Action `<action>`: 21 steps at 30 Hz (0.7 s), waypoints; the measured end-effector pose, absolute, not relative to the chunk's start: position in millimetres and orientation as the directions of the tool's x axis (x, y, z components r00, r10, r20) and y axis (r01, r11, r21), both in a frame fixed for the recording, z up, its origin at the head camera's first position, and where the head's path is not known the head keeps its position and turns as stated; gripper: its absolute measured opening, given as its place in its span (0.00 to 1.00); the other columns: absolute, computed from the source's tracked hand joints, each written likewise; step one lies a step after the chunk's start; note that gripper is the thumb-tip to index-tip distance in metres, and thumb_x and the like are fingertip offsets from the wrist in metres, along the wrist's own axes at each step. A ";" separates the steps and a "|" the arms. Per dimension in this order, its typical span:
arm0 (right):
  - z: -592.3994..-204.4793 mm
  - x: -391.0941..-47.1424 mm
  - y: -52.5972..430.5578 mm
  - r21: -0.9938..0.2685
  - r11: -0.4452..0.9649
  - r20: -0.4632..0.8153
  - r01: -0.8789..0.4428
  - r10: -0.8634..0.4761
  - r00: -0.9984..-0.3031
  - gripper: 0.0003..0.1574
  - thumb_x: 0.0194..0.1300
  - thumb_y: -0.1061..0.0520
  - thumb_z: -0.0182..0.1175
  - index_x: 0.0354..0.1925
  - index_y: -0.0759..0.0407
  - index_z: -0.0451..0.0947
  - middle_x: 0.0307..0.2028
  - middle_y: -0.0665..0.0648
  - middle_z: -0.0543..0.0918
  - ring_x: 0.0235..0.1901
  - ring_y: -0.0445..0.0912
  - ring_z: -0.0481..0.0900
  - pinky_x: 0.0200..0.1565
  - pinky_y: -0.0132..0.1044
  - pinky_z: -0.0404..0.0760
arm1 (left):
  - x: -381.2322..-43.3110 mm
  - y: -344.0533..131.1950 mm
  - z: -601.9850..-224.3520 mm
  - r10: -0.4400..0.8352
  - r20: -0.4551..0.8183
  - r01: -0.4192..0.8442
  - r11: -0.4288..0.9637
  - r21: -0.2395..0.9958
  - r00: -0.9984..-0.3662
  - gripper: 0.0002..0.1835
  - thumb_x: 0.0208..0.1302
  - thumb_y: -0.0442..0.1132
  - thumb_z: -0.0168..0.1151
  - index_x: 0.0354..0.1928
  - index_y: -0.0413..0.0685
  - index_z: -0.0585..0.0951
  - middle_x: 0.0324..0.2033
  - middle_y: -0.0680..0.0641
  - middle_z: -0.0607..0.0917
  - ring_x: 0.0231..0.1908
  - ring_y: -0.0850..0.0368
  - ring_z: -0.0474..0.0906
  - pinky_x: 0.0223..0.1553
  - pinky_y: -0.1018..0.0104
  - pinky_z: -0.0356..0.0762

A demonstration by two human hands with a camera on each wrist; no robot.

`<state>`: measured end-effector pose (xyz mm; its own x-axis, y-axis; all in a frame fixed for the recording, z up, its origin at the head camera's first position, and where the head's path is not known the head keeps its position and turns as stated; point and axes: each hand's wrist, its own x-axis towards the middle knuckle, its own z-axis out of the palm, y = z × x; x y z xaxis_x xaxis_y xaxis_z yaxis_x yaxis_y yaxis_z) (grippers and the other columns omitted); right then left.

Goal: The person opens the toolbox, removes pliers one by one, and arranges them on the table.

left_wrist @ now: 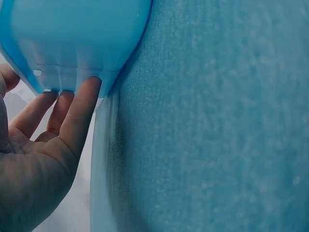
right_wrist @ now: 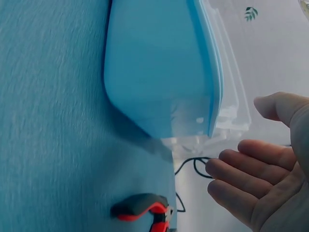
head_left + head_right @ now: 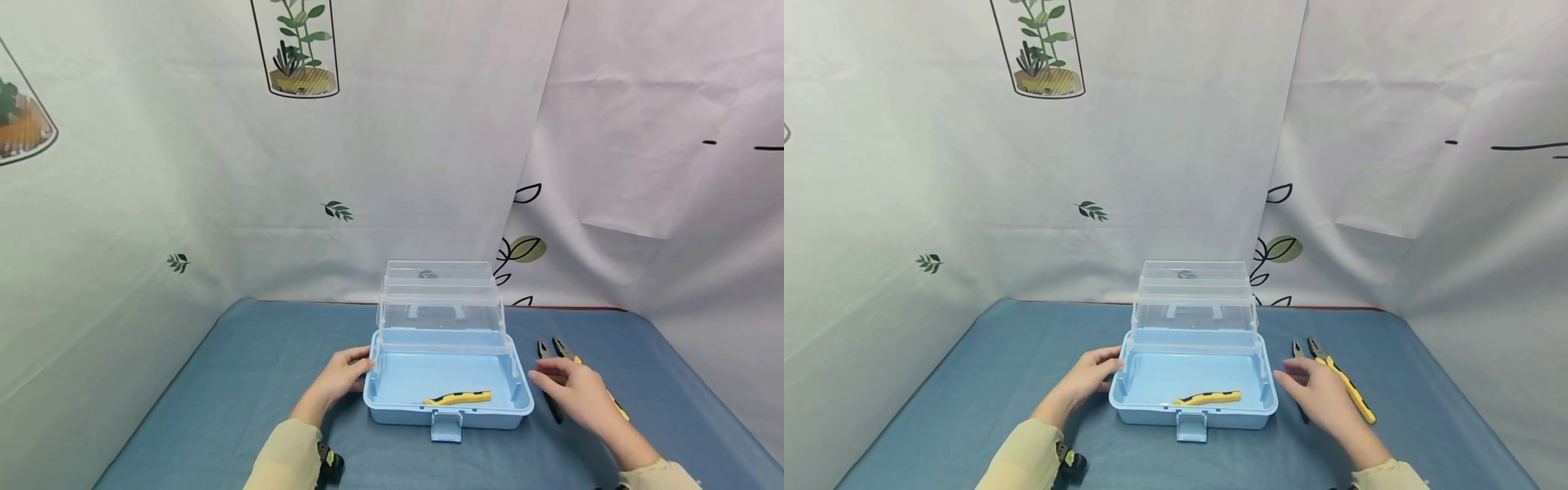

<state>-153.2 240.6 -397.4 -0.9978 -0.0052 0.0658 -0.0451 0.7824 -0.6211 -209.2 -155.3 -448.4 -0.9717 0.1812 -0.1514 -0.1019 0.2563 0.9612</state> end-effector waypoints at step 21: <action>-389.0 -159.8 215.0 -0.681 0.718 0.102 -0.143 -0.100 -0.990 0.27 0.62 0.43 0.61 0.49 0.62 0.80 0.44 0.57 0.85 0.41 0.46 0.82 0.40 0.38 0.83 | -206.4 -152.9 -444.5 0.160 -0.150 -0.105 0.257 0.961 -0.976 0.28 0.65 0.40 0.55 0.65 0.37 0.68 0.62 0.33 0.72 0.51 0.48 0.78 0.43 0.54 0.83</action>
<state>-159.8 215.0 -389.0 -0.9898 -0.1001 0.1016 -0.1425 0.7181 -0.6812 -206.4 -152.9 -444.5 -0.9756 0.1604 -0.1499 -0.1053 0.2570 0.9607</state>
